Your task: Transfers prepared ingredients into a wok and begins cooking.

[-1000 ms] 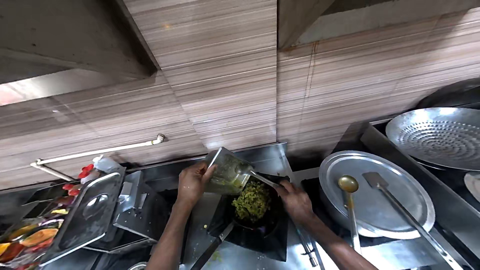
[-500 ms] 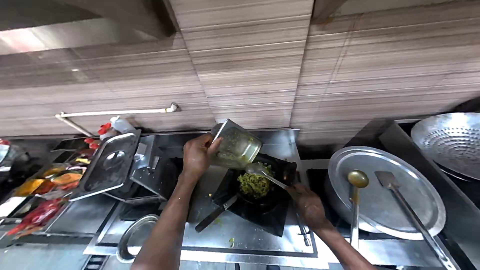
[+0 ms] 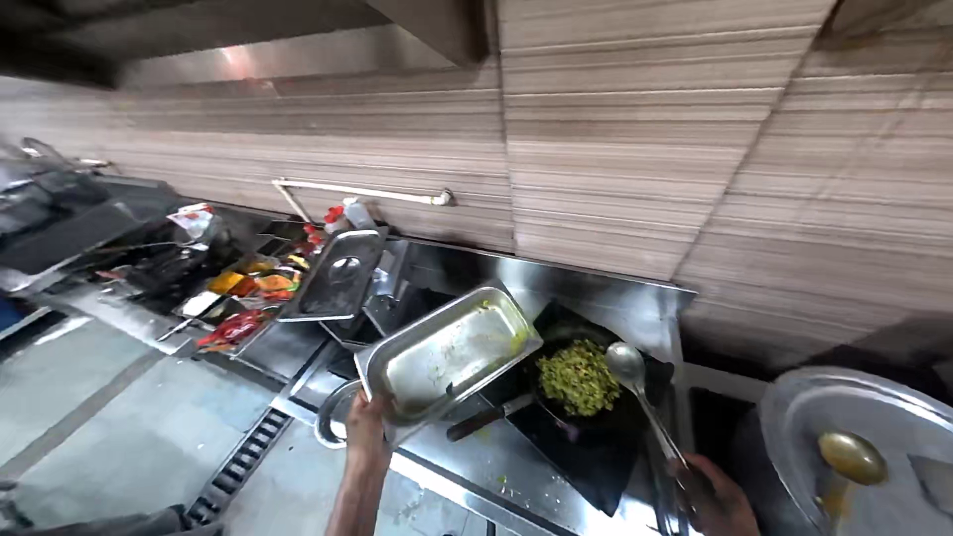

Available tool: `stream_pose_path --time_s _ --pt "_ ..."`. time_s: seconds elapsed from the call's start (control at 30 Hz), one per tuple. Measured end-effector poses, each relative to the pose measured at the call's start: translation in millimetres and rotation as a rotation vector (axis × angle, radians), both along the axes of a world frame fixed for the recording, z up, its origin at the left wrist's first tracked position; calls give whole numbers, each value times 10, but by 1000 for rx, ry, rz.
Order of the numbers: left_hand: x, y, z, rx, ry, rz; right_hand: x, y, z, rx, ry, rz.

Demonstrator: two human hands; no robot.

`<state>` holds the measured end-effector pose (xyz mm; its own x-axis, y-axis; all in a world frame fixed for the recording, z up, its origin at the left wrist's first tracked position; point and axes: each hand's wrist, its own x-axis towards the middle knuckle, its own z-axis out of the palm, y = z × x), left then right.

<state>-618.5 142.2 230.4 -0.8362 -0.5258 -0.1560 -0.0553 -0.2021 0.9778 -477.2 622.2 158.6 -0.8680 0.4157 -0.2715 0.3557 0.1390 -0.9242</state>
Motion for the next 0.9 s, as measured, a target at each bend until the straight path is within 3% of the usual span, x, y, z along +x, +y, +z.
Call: stream_pose_path --time_s 0.27,0.5,0.73,0.9 --pt "1068 -473 -421 242 16 246 -146 -272 82 -83 -1 -61" --pt "1827 -730 -988 213 -97 411 -273 -403 90 -97 13 -54" --pt "2076 -532 -1667 301 -218 445 -305 -451 160 -45 7 -19" --pt "2039 -295 -1956 336 -246 469 -251 -463 222 -21 -24 -22"
